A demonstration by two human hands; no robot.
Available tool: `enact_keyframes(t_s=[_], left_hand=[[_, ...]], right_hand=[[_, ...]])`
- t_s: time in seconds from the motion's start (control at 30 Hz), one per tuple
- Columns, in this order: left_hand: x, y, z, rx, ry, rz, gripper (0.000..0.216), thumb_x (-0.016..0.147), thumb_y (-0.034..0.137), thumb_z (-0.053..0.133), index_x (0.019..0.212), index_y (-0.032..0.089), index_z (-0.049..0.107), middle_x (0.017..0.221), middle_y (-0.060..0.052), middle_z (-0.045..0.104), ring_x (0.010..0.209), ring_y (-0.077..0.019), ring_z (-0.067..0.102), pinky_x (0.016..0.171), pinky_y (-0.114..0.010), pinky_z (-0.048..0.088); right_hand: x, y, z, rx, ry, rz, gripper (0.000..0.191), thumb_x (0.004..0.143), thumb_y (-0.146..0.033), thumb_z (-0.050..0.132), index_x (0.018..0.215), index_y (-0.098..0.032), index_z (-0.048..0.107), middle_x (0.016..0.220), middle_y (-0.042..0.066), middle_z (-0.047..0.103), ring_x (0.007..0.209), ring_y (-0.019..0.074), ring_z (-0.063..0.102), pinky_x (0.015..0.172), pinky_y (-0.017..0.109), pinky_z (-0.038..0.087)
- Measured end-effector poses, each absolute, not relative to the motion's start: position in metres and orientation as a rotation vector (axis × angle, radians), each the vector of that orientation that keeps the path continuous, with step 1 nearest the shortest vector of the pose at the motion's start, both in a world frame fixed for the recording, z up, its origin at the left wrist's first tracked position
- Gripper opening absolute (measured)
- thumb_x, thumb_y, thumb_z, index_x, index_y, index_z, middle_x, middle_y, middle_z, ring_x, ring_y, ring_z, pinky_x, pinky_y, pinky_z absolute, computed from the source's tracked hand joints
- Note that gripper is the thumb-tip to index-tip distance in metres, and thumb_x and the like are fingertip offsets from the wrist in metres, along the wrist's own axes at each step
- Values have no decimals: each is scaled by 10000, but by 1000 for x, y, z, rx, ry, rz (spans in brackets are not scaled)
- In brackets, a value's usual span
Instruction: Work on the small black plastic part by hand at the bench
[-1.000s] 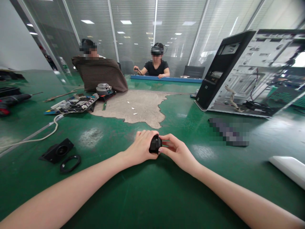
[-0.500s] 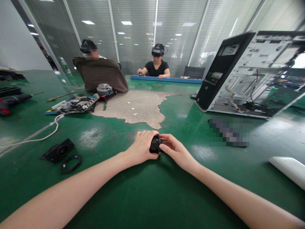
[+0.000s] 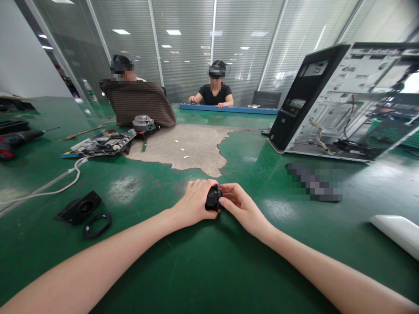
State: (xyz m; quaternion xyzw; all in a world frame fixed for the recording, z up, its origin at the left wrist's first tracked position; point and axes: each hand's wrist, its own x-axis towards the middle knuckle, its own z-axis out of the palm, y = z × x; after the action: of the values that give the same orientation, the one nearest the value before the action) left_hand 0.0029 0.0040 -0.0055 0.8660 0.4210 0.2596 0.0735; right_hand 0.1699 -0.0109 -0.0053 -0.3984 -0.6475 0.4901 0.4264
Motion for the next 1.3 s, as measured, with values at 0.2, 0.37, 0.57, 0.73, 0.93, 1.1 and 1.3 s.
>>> enact_keyframes(t_s=[0.2, 0.37, 0.57, 0.73, 0.93, 1.1, 1.3], left_hand=[[2, 4, -5, 2591, 1261, 762, 562, 612, 291, 635, 1098, 212, 364, 990, -40, 528, 899, -229, 476, 784, -355, 316], [3, 4, -4, 2594, 1263, 758, 564, 606, 286, 638, 1095, 216, 366, 987, -37, 531, 896, -233, 476, 781, -359, 315], [3, 4, -5, 2586, 1271, 771, 560, 614, 303, 637, 1098, 213, 368, 989, -42, 528, 914, -234, 478, 788, -356, 314], [3, 4, -6, 2578, 1268, 780, 556, 613, 300, 629, 1096, 214, 367, 989, -38, 528, 910, -229, 481, 792, -355, 311], [3, 3, -3, 2572, 1270, 757, 567, 602, 290, 635, 1096, 219, 367, 986, -33, 531, 906, -233, 478, 792, -358, 309], [3, 3, -3, 2579, 1271, 762, 554, 613, 298, 634, 1094, 212, 374, 988, -37, 529, 908, -231, 478, 788, -356, 315], [3, 4, -5, 2584, 1269, 768, 555, 606, 282, 632, 1092, 204, 374, 987, -40, 528, 906, -228, 478, 785, -355, 317]], right_hand=[[172, -15, -5, -918, -1675, 1303, 245, 779, -242, 542, 1010, -212, 465, 993, 41, 566, 956, 171, 573, 856, 353, 467], [171, -17, -5, -879, -1684, 1210, 158, 788, -243, 536, 936, -222, 484, 979, 22, 541, 982, 160, 553, 830, 311, 479], [168, -13, -5, -975, -1638, 1179, 206, 775, -251, 550, 961, -213, 469, 999, 38, 543, 965, 168, 560, 788, 317, 498], [170, -15, -5, -960, -1671, 1256, 236, 790, -259, 532, 1013, -219, 469, 1026, 44, 559, 937, 167, 583, 820, 339, 491], [169, -18, -6, -885, -1688, 1184, 129, 810, -257, 512, 932, -227, 483, 962, 18, 540, 966, 161, 561, 804, 302, 490], [168, -14, -7, -948, -1642, 1196, 201, 788, -257, 542, 968, -221, 461, 988, 35, 533, 945, 165, 569, 800, 326, 488], [168, -15, -5, -906, -1673, 1257, 233, 797, -272, 531, 1014, -223, 463, 1013, 35, 554, 936, 158, 579, 834, 333, 475]])
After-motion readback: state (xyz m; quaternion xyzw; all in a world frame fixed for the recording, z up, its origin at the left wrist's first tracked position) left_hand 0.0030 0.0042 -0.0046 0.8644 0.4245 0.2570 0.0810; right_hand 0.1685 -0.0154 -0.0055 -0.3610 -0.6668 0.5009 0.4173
